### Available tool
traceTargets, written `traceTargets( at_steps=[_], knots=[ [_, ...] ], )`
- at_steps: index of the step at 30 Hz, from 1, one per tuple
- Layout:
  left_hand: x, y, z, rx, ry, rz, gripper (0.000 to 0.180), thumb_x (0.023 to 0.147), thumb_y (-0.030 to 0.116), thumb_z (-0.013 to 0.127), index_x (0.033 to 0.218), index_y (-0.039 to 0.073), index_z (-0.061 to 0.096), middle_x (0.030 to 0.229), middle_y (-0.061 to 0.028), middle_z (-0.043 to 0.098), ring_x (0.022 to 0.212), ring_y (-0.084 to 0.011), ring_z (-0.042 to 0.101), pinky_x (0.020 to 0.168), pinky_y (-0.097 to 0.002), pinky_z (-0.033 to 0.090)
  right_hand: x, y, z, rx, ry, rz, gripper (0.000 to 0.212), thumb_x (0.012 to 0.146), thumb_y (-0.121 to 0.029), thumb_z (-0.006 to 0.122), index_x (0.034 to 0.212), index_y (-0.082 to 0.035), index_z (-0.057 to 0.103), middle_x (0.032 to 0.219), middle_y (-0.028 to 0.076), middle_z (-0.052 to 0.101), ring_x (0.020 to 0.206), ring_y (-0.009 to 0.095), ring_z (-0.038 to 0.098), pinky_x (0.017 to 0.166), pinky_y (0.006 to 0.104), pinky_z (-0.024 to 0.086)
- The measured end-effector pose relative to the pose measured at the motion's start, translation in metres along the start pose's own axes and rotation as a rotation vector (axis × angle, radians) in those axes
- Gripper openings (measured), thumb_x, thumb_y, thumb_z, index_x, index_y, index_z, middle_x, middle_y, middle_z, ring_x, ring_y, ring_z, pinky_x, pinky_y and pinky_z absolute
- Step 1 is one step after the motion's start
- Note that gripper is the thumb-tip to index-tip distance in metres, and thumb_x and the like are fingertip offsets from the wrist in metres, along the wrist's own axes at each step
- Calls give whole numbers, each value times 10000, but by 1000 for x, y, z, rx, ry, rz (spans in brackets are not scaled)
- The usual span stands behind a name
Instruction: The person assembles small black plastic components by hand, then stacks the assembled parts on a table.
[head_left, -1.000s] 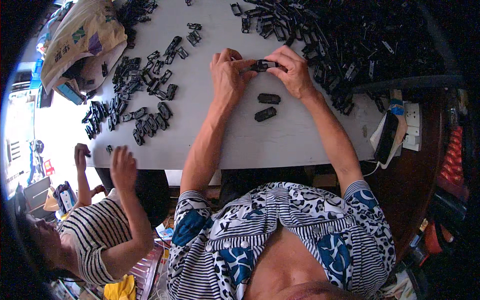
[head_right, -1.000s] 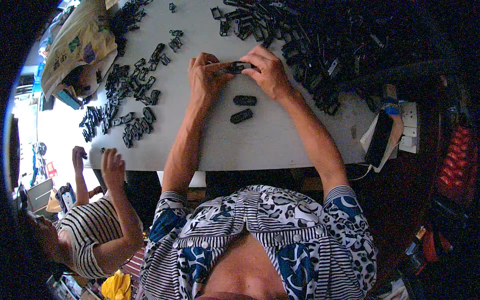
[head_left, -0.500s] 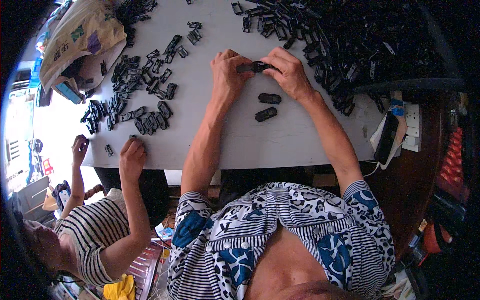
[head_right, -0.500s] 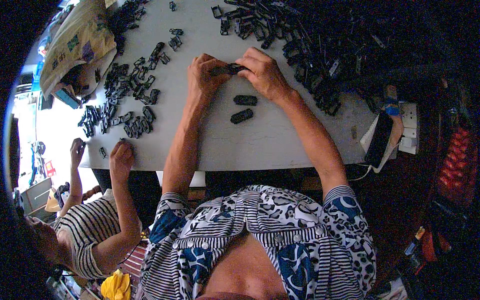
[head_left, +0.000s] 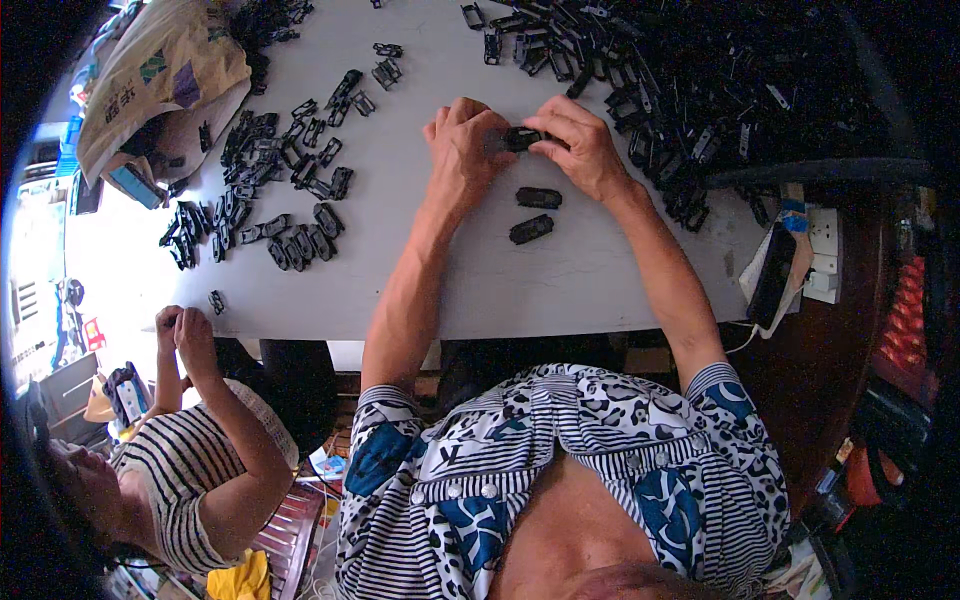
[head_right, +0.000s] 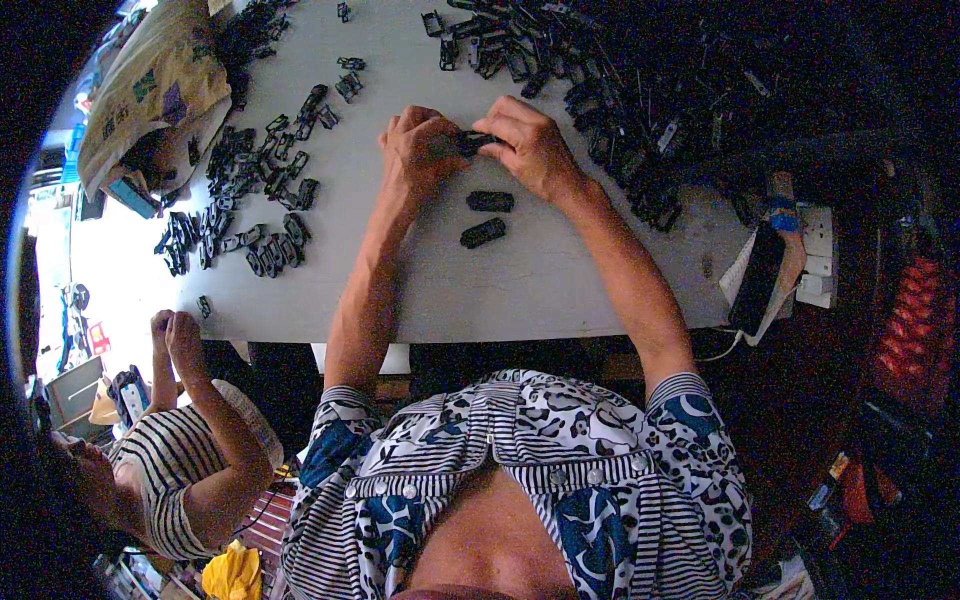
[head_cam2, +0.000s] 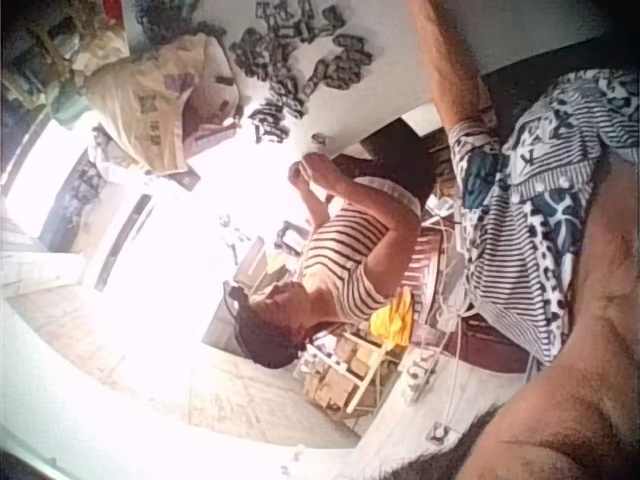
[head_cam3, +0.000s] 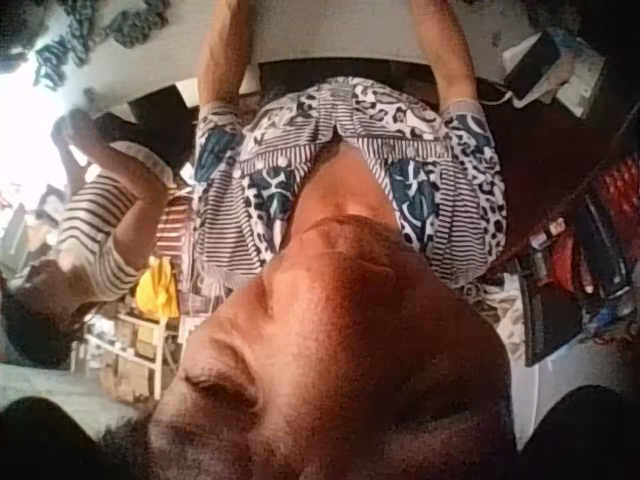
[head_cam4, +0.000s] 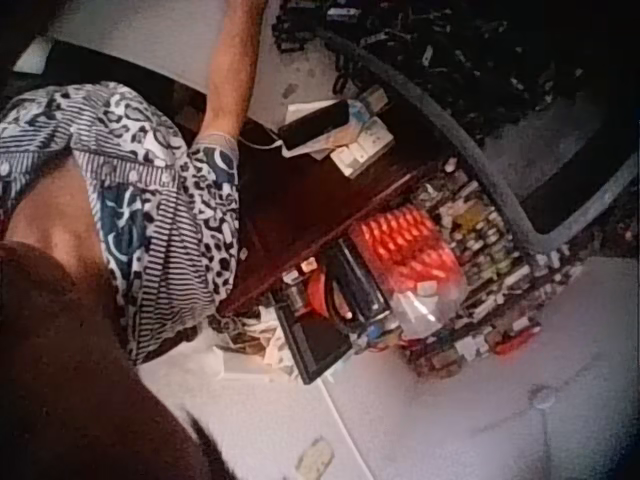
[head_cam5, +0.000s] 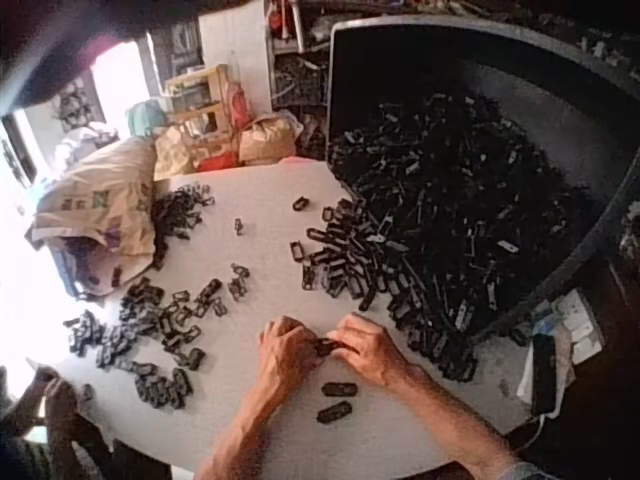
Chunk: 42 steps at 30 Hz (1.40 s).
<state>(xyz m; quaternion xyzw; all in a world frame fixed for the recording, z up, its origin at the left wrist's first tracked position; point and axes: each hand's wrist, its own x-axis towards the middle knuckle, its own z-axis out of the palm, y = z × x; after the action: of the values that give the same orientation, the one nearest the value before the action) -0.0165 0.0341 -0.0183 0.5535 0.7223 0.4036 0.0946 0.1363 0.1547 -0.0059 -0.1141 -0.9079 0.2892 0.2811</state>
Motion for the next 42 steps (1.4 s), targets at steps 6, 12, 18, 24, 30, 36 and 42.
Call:
traceTargets(
  at_steps=[6,12,18,24,30,36,42],
  knots=[
    [-1,-5,5,0,9,-10,426,557,101,834,961,121,700,1068,-57,600,1058,-272,500,938,-412,319,1,-4,-1,-112,-69,-59,225,695,-23,715,904,-16,634,883,110,547,873,293,593,743,375,508],
    [1,1,-4,-8,-61,0,407,583,103,830,967,134,702,1072,-43,602,1066,-262,498,943,-413,314,6,-11,-1,-268,-160,-80,85,740,-12,635,796,-8,571,847,139,518,852,321,578,728,416,499],
    [7,-14,-16,-155,-102,-22,294,679,50,758,962,116,711,1000,-70,634,960,-274,564,844,-394,413,-1,-43,-15,-208,-345,17,56,771,-41,619,807,-22,581,878,142,549,891,332,601,737,419,509],
    [26,-17,-10,-236,12,-104,199,760,41,686,957,67,704,894,-125,648,855,-265,621,729,-353,486,8,-9,-40,-405,-189,198,206,796,-22,623,1001,-17,644,893,117,542,883,306,581,752,403,505],
    [79,-11,17,68,179,-29,193,771,95,697,954,49,657,844,-141,618,848,-302,598,720,-399,466,21,19,-34,-552,49,107,173,799,27,527,945,-20,606,866,117,537,893,307,581,747,410,502],
    [100,-10,44,308,332,124,304,744,203,719,1012,76,654,967,-138,611,909,-370,581,748,-458,471,17,-1,-27,-517,-17,120,65,781,3,572,824,-21,531,848,118,523,919,298,588,745,415,505],
    [86,-5,25,129,354,90,264,750,140,707,1001,69,661,1035,-147,631,935,-350,603,744,-417,479,6,7,-32,-483,-76,126,293,648,8,745,840,-19,525,883,91,534,929,282,585,752,408,513]
  ],
)
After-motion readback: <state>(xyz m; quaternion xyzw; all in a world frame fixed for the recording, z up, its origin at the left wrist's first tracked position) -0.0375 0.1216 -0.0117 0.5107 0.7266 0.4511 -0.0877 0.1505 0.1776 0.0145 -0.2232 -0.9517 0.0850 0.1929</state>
